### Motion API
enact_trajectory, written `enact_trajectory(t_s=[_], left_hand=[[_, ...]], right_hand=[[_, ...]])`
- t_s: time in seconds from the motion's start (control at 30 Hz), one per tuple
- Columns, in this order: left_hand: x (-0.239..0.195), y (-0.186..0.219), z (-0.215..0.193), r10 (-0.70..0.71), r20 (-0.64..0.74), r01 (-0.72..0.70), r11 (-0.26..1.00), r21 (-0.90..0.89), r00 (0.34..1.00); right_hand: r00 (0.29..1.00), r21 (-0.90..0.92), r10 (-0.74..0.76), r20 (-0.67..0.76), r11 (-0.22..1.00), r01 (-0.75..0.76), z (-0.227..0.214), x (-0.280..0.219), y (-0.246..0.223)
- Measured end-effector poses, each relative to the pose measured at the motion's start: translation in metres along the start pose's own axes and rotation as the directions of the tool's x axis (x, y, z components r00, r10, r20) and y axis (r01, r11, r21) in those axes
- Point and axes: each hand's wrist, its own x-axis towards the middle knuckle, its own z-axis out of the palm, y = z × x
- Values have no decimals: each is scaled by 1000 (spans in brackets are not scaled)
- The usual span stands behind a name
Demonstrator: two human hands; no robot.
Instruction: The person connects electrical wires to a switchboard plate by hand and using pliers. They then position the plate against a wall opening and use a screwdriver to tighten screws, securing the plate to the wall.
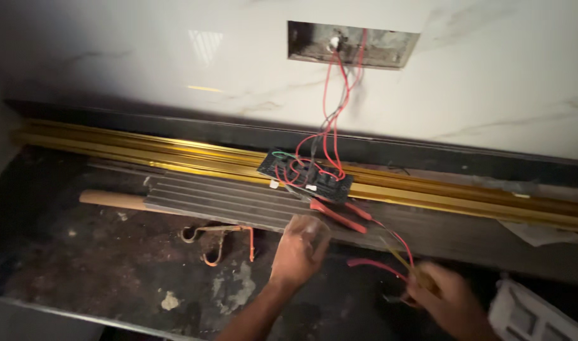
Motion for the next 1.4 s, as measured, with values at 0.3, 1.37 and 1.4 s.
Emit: enact_trajectory(t_s=[0.3, 1.37, 1.4], left_hand=[[24, -17, -29, -88, -81, 93, 994, 65, 993], [-32, -75, -75, -640, 91, 626, 696, -352, 763], [-25, -73, -83, -628, 4, 611, 755, -237, 778]], right_hand=[[927, -151, -163, 337, 963, 224, -2, -6, 27], [887, -297, -268, 375, 872, 389, 40, 48, -98], [904, -346, -246, 349, 863, 368, 23, 52, -90]])
